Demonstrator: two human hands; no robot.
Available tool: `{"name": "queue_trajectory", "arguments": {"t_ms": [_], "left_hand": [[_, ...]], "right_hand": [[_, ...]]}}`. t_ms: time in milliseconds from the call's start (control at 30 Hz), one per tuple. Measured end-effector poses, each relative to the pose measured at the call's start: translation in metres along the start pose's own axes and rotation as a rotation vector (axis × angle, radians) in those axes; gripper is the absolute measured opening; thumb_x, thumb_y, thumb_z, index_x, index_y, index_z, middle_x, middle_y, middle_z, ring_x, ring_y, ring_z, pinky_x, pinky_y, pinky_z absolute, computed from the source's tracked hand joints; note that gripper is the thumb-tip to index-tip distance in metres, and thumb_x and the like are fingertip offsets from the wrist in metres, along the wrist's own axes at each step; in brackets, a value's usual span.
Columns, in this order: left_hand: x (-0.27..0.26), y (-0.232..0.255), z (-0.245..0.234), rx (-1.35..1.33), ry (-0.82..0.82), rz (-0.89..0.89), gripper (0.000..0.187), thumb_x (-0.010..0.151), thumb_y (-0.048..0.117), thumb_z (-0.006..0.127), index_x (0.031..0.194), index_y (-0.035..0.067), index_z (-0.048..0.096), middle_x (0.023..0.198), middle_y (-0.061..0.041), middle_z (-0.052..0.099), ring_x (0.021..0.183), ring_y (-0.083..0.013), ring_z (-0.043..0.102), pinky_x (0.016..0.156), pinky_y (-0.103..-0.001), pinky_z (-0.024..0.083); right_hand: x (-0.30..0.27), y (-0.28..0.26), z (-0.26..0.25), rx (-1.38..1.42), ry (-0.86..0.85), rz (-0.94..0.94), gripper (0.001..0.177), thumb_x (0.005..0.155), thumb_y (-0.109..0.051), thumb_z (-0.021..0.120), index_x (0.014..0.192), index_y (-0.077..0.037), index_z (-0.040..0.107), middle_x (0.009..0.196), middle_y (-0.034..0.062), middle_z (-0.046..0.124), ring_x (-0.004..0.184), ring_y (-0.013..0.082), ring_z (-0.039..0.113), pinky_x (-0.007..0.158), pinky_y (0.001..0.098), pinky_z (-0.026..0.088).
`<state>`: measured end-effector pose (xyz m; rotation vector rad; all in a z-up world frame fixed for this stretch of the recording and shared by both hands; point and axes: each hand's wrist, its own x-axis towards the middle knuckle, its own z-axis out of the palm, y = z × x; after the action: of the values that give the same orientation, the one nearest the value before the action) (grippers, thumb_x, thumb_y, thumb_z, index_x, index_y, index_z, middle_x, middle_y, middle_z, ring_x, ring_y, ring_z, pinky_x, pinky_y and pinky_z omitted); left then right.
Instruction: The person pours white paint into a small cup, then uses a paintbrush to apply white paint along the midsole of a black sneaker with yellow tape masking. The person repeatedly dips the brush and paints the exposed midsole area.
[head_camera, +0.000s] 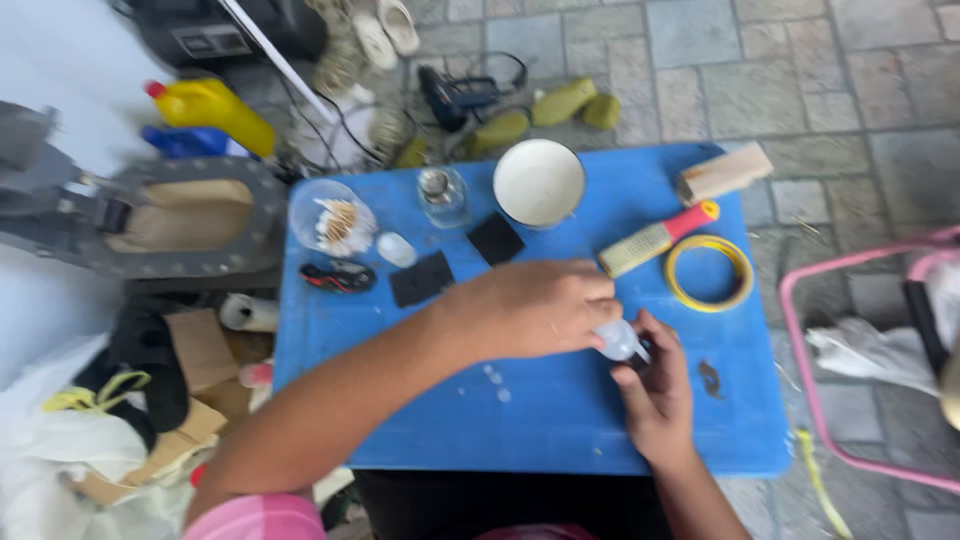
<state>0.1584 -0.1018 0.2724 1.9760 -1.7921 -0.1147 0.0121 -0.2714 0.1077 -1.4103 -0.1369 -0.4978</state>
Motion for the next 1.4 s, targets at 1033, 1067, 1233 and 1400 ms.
{"name": "queue_trajectory", "arguments": {"t_ms": [1033,1067,1233,1400], "left_hand": [[-0.113,-0.029,0.015,-0.468,0.429,-0.177,0.019,0.099,0.007,0.07,0.117,0.007,0.075,0.105,-0.007,0.073,0.097,-0.0194,0.075,0.082,-0.032,0.061],[-0.115,-0.028,0.016,-0.457,0.453,-0.176,0.019,0.098,0.007,0.07,0.116,0.008,0.076,0.105,-0.007,0.073,0.097,-0.0195,0.074,0.082,-0.032,0.061],[-0.135,-0.019,0.02,-0.309,0.544,-0.301,0.033,0.095,0.011,0.074,0.128,0.008,0.071,0.103,-0.007,0.071,0.095,-0.0204,0.072,0.083,-0.032,0.06],[-0.152,-0.002,0.038,-0.01,0.479,-0.595,0.094,0.064,0.033,0.096,0.14,0.003,0.05,0.102,-0.011,0.071,0.096,-0.0285,0.065,0.087,-0.041,0.053]], "right_hand": [[0.042,-0.004,0.041,0.803,0.058,0.455,0.054,0.098,-0.016,0.08,0.146,-0.004,0.059,0.137,0.0133,0.064,0.128,0.0245,0.064,0.112,0.0372,0.049],[0.044,-0.005,0.049,0.856,0.075,0.487,0.052,0.098,-0.02,0.079,0.143,-0.003,0.059,0.138,0.0138,0.064,0.126,0.0273,0.064,0.111,0.0414,0.05],[0.058,-0.009,0.076,0.819,-0.011,0.448,0.051,0.097,-0.025,0.077,0.141,-0.007,0.058,0.145,0.0142,0.064,0.13,0.0332,0.064,0.115,0.0479,0.05],[0.066,-0.015,0.07,0.514,-0.079,0.198,0.058,0.097,-0.023,0.082,0.145,-0.007,0.055,0.138,0.0204,0.064,0.125,0.0353,0.066,0.117,0.0513,0.052]]}}
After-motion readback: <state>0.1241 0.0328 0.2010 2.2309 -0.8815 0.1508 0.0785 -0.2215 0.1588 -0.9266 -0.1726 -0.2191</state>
